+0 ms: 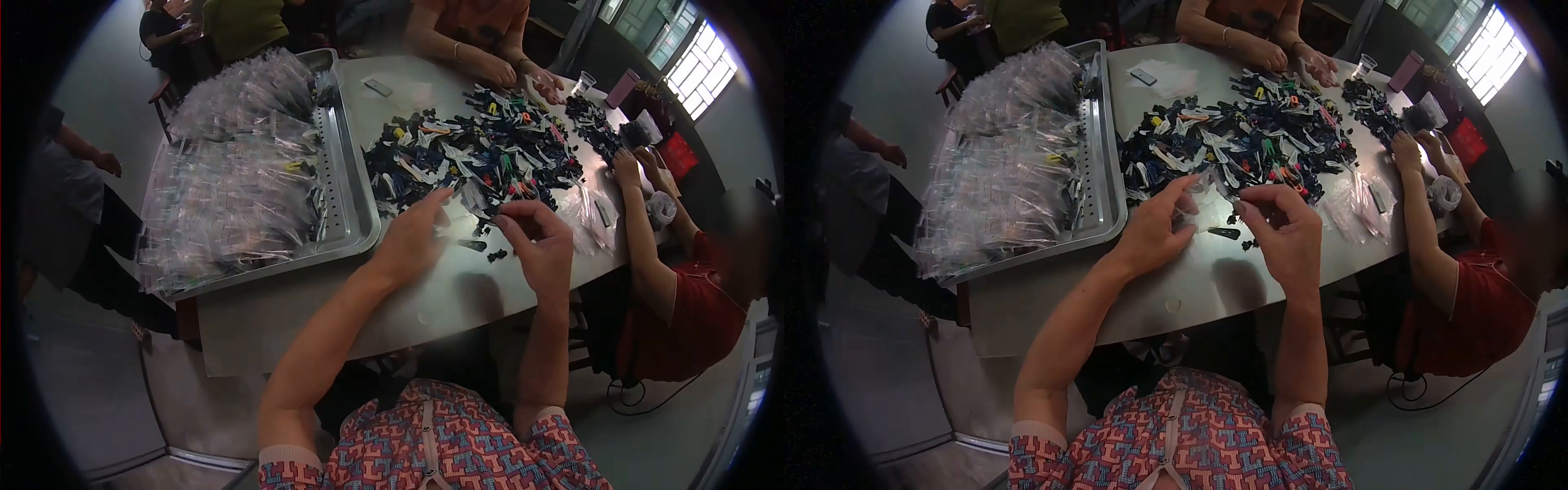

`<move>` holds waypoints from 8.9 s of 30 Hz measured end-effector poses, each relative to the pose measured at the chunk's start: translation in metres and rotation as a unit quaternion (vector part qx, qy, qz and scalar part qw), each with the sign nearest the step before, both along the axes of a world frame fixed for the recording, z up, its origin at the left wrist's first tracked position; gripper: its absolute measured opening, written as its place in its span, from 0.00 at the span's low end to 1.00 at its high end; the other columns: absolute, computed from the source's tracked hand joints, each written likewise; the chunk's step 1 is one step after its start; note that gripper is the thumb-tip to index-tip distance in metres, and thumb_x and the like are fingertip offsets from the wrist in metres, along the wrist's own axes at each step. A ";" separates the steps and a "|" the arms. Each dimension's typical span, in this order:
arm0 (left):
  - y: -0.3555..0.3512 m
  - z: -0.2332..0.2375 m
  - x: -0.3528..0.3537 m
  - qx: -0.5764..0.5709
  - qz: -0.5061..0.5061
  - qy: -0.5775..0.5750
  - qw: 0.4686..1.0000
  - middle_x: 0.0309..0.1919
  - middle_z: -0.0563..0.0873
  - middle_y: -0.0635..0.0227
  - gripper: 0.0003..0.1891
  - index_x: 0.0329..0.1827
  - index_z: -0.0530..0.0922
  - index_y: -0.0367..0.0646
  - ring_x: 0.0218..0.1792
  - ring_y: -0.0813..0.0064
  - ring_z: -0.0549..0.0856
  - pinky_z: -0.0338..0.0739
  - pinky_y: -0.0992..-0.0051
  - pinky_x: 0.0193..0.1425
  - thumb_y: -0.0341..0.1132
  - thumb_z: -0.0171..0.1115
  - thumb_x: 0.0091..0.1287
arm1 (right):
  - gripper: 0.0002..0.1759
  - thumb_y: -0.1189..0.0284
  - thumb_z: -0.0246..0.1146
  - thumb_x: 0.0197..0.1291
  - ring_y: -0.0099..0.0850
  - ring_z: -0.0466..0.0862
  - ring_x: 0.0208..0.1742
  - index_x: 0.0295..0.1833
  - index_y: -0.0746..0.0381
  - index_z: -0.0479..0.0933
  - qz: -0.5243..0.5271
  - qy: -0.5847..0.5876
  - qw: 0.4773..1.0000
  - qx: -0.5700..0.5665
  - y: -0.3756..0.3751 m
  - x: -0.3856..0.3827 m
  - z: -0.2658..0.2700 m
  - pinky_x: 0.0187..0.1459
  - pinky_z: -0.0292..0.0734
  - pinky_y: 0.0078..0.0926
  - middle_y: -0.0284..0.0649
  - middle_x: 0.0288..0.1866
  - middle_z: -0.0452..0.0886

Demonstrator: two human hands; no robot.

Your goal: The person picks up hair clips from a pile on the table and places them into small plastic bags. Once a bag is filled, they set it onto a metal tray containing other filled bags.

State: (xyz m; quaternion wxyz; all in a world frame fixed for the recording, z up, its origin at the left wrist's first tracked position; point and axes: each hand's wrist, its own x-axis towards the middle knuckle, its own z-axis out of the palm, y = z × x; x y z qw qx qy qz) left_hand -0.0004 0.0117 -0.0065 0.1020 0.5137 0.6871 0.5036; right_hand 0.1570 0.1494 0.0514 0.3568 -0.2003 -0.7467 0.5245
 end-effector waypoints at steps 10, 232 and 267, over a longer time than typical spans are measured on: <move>0.000 0.004 0.002 0.010 -0.010 -0.023 1.000 0.43 0.85 0.62 0.37 0.74 0.66 0.42 0.38 0.67 0.84 0.81 0.70 0.46 0.24 0.68 0.58 | 0.10 0.80 0.71 0.58 0.21 0.81 0.30 0.46 0.62 0.85 -0.020 -0.010 0.977 0.213 -0.024 -0.025 0.011 0.29 0.74 0.19 0.35 0.38 0.86; -0.064 0.113 0.115 0.217 -0.479 -0.389 0.756 0.48 0.83 0.55 0.17 0.53 0.81 0.35 0.54 0.60 0.80 0.71 0.63 0.60 0.37 0.62 0.66 | 0.20 0.55 0.65 0.62 0.47 0.88 0.47 0.46 0.61 0.88 -0.322 -0.330 0.849 0.258 0.207 0.095 -0.031 0.54 0.80 0.43 0.47 0.44 0.89; -0.021 0.044 0.014 0.040 -0.189 -0.501 0.843 0.41 0.85 0.70 0.10 0.48 0.78 0.41 0.46 0.80 0.80 0.72 0.75 0.55 0.38 0.55 0.75 | 0.13 0.61 0.66 0.68 0.16 0.76 0.32 0.47 0.59 0.85 -0.201 -0.126 0.966 -0.104 0.266 0.140 -0.042 0.28 0.64 0.16 0.28 0.37 0.86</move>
